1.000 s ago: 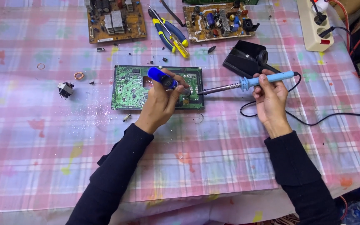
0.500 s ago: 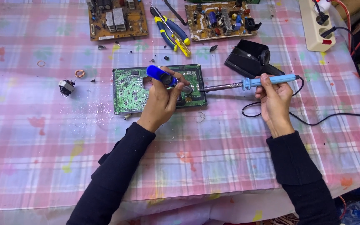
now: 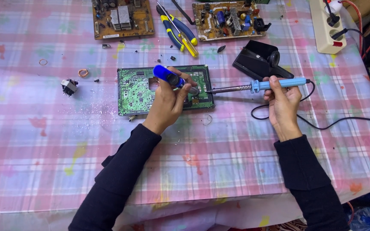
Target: Desoldering components from a printed circuit board using a soldering iron and a desoldering pump.
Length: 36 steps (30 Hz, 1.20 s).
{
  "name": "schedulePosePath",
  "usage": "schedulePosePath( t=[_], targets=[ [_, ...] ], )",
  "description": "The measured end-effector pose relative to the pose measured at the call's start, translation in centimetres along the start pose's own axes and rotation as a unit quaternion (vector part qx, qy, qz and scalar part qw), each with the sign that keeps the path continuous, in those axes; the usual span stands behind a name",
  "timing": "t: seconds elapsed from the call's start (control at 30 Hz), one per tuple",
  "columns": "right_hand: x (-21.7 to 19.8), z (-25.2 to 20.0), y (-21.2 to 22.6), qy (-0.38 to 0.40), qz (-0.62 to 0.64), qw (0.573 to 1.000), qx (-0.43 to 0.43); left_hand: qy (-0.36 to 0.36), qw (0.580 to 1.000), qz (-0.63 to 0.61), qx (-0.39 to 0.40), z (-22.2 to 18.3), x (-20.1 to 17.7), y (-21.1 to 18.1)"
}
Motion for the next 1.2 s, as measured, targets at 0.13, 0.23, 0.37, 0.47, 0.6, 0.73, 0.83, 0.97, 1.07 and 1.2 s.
schedulePosePath(
  t=[0.13, 0.23, 0.37, 0.47, 0.6, 0.73, 0.83, 0.97, 1.07, 1.2],
  targets=[
    [-0.2, 0.1, -0.4, -0.005, 0.003, 1.000, 0.010, 0.001, 1.000, -0.001, 0.003, 0.0, 0.0, 0.0],
    [-0.3, 0.2, -0.6, -0.007, 0.011, 1.000, 0.017, -0.003, 1.000, -0.004, 0.001, -0.1, 0.0, 0.1],
    [-0.2, 0.3, -0.7, -0.001, 0.027, 0.999, 0.031, -0.002, 1.000, -0.004, -0.003, -0.1, 0.0, 0.2],
    [-0.3, 0.4, -0.7, 0.002, 0.026, 0.999, 0.036, -0.002, 1.000, 0.002, 0.000, -0.1, 0.1, -0.2],
    [-0.3, 0.4, -0.9, -0.004, 0.009, 1.000, 0.027, -0.002, 1.000, 0.006, 0.010, -0.1, 0.1, -0.7],
    [-0.7, 1.2, -1.8, -0.011, 0.009, 1.000, 0.023, -0.003, 1.000, 0.011, 0.016, -0.2, 0.1, -0.4],
    [-0.3, 1.4, -1.6, -0.014, 0.007, 1.000, 0.015, -0.002, 1.000, 0.005, 0.018, -0.1, 0.1, -0.4],
    [0.1, 1.0, -1.1, -0.010, 0.015, 1.000, 0.014, 0.001, 1.000, -0.001, 0.011, -0.2, 0.1, -0.4],
    [0.2, 0.9, -0.9, -0.008, 0.018, 1.000, 0.013, 0.002, 1.000, -0.003, 0.012, -0.2, 0.1, -0.2],
    [0.4, 0.9, -0.8, -0.008, 0.024, 1.000, 0.019, 0.002, 1.000, -0.006, 0.006, -0.2, 0.0, 0.4]
  ],
)
Point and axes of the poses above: each hand's wrist, its own z-axis towards the middle knuckle, its own x-axis out of the palm, y = z × x, the point moved 6 cm from there along z, towards the middle knuckle
